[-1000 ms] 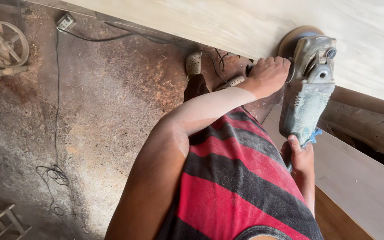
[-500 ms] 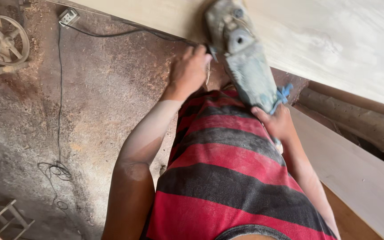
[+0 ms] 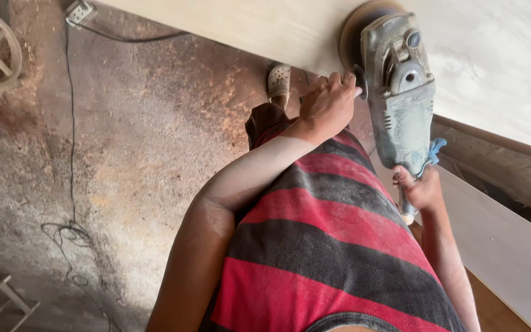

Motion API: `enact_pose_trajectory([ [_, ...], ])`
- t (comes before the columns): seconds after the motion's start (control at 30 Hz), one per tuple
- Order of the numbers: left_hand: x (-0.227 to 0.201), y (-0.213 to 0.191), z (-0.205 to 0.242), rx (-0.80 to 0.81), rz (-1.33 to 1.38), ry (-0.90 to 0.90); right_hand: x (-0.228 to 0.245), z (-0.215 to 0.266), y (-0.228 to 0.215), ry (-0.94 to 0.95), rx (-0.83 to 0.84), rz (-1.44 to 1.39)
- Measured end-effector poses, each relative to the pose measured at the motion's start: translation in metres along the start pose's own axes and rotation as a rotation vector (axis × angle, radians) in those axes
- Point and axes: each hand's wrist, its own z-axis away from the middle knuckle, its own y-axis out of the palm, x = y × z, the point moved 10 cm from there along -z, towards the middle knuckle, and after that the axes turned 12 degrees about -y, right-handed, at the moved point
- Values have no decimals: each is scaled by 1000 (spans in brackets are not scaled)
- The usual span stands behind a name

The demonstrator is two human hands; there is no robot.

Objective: The person sands a large wooden plank using a handheld electric sander. They move the sander back and forth across the surface, occasionally pausing to wipe the plank with their hand. The person switches to a different sander midway through and continues sanding the same plank.

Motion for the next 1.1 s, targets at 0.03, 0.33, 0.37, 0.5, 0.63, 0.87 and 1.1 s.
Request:
enact_pose_trajectory([
  [0.03,-3,-1,-7,-14,-9,2,1,-1,2,11,-24,-48],
  [0.33,70,-107,-12,-258,-234,-40,63,-59,52,-99,53,297],
  [0.37,90,-111,-21,-170,-206,-167,65,-68,60,-48,92,336],
  [0.5,82,-136,-37,-248,-257,-115,94,-83,61,-236,55,133],
  [0.63,23,-101,-81,-168,-312,-47,76,-78,8,-210,-74,164],
  [0.87,-113,10,-138,-60,-344,-3,-8,-56,-106,21,-158,39],
  [1.1,-236,127,-167,51,-377,51,-94,-25,-212,92,-274,-43],
])
